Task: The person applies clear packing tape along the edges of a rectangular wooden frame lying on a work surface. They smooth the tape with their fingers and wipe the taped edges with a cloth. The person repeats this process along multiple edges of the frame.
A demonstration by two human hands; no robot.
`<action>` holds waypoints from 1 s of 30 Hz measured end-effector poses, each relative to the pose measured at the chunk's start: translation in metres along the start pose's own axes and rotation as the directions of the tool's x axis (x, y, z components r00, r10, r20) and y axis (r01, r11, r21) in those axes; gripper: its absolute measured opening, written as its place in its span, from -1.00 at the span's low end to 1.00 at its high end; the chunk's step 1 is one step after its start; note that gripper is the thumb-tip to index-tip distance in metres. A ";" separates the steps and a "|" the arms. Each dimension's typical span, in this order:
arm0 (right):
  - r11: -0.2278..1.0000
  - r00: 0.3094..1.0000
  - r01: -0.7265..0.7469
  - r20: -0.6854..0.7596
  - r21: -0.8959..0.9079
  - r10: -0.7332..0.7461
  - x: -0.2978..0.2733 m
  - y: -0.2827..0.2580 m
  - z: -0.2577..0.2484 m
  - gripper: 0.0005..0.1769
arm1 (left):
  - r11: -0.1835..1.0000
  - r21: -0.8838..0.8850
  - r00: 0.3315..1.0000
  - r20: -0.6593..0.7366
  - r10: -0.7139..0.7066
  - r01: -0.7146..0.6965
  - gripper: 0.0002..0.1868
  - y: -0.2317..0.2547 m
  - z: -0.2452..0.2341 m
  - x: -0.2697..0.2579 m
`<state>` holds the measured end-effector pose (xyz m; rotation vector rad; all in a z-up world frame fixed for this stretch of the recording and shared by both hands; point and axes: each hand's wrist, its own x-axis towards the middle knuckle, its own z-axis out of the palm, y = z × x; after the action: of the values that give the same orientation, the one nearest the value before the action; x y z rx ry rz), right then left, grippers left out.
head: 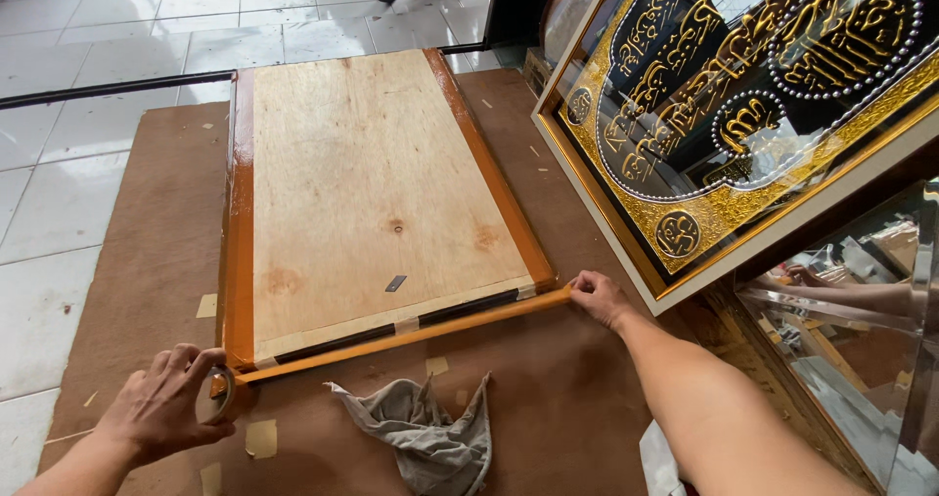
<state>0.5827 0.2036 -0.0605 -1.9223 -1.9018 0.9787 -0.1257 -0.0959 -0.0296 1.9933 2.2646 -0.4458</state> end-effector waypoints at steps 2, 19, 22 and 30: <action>0.997 0.999 -0.049 -0.013 0.057 0.050 -0.002 -0.008 -0.002 -0.85 | 1.000 0.001 1.000 -0.009 0.001 -0.001 0.22 -0.002 0.005 0.005; 0.992 0.988 -0.114 -0.112 -0.057 0.107 0.003 -0.022 0.011 -0.77 | 0.999 -0.007 0.999 0.010 -0.045 0.045 0.23 0.003 0.004 0.004; 0.991 0.985 -0.120 -0.132 -0.051 0.112 0.004 -0.024 0.014 -0.79 | 0.999 0.019 0.998 -0.032 -0.045 0.046 0.19 0.001 0.010 0.006; 0.994 0.992 -0.091 -0.090 -0.068 0.085 0.005 -0.028 0.012 -0.84 | 0.999 0.043 0.999 -0.045 -0.027 0.029 0.27 -0.006 0.021 0.013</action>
<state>0.5535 0.2079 -0.0534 -2.0699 -1.8421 0.8461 -0.1354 -0.0902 -0.0516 2.0135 2.3317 -0.4621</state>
